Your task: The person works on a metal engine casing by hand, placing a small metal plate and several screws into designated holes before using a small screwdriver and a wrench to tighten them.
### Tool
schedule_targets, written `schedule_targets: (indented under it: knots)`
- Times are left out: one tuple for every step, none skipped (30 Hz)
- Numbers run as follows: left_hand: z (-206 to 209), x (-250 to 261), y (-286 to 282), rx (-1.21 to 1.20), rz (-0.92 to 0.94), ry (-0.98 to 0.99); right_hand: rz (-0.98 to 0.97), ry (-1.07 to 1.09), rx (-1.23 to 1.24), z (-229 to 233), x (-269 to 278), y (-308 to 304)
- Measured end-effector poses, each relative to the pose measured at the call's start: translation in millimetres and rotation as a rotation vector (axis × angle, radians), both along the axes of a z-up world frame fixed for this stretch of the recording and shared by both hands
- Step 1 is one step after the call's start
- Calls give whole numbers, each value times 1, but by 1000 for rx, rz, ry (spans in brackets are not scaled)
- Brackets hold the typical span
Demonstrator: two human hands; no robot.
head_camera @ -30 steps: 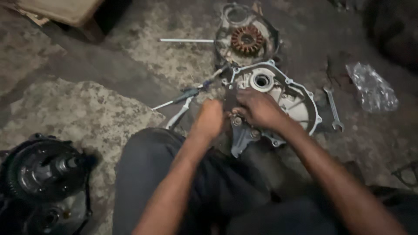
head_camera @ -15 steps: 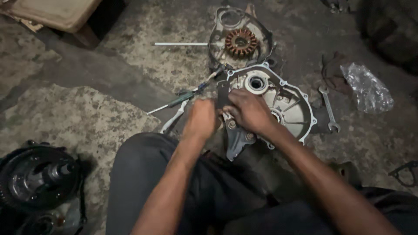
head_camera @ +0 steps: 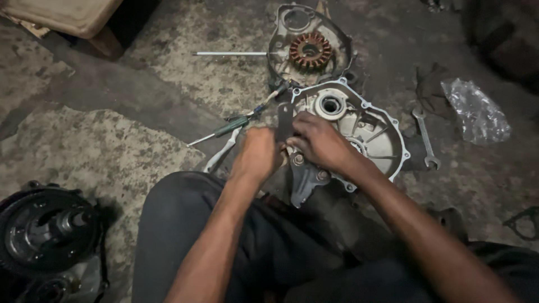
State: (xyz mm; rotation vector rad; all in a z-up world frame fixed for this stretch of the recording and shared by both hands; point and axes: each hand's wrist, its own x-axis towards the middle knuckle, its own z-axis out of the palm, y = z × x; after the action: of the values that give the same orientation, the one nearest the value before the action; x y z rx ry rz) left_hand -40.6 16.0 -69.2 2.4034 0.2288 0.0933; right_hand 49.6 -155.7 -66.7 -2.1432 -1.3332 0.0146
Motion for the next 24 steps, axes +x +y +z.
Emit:
schedule_targets:
  knots:
    - [-7,2,1,4,7,5,-17,9,-13,-1,1,1]
    - [-15,4,4,7,14,10,-34,18,-27,-1,2,2]
    - [-23,7,5,36,-10,-8,7,-3,-43,-1,4,1]
    - [-29,12,7,65,-33,-25,49,-24,-60,-1,7,-1]
    - [-31,16,8,96,-56,-47,91,-50,-75,0,11,-1]
    - [-32,16,7,44,-10,-14,53,-52,-38,0,11,1]
    - [-30,12,5,-7,36,21,17,-52,2,-1,7,3]
    - [-28,8,4,-57,82,56,-19,-53,42,-2,4,5]
    - [-25,8,4,-30,43,22,-16,-37,6,-1,3,5]
    - [-21,10,5,-2,3,-12,-12,-21,-30,1,3,4]
    - [-18,11,5,24,-41,-48,-14,-7,-67,3,3,2]
    - [-16,7,4,11,-32,-11,12,9,-81,4,2,1]
    - [-12,4,4,-2,-23,18,38,17,-95,6,5,0]
    - [-9,3,4,-15,-14,47,63,25,-109,8,7,-1]
    - [-6,3,2,-9,6,19,40,-9,-58,7,7,0]
    - [-5,3,1,-3,26,-10,18,-44,-7,5,5,2]
    - [-4,4,-1,0,47,-38,-3,-79,43,3,3,3]
    - [-4,3,-1,1,17,-95,10,-59,14,3,3,1]
    - [-3,2,1,5,-12,-150,24,-37,-13,4,3,-1]
    - [-3,0,1,9,-40,-205,38,-15,-39,5,4,-2]
    - [-3,1,1,-7,-27,-119,45,-11,-74,7,6,-2]
    - [-5,1,2,-24,-15,-33,52,-8,-109,10,8,-2]
    - [-7,1,3,-38,1,53,62,-4,-142,11,8,-1]
    - [-11,3,2,-3,37,18,31,-20,-78,11,4,-2]
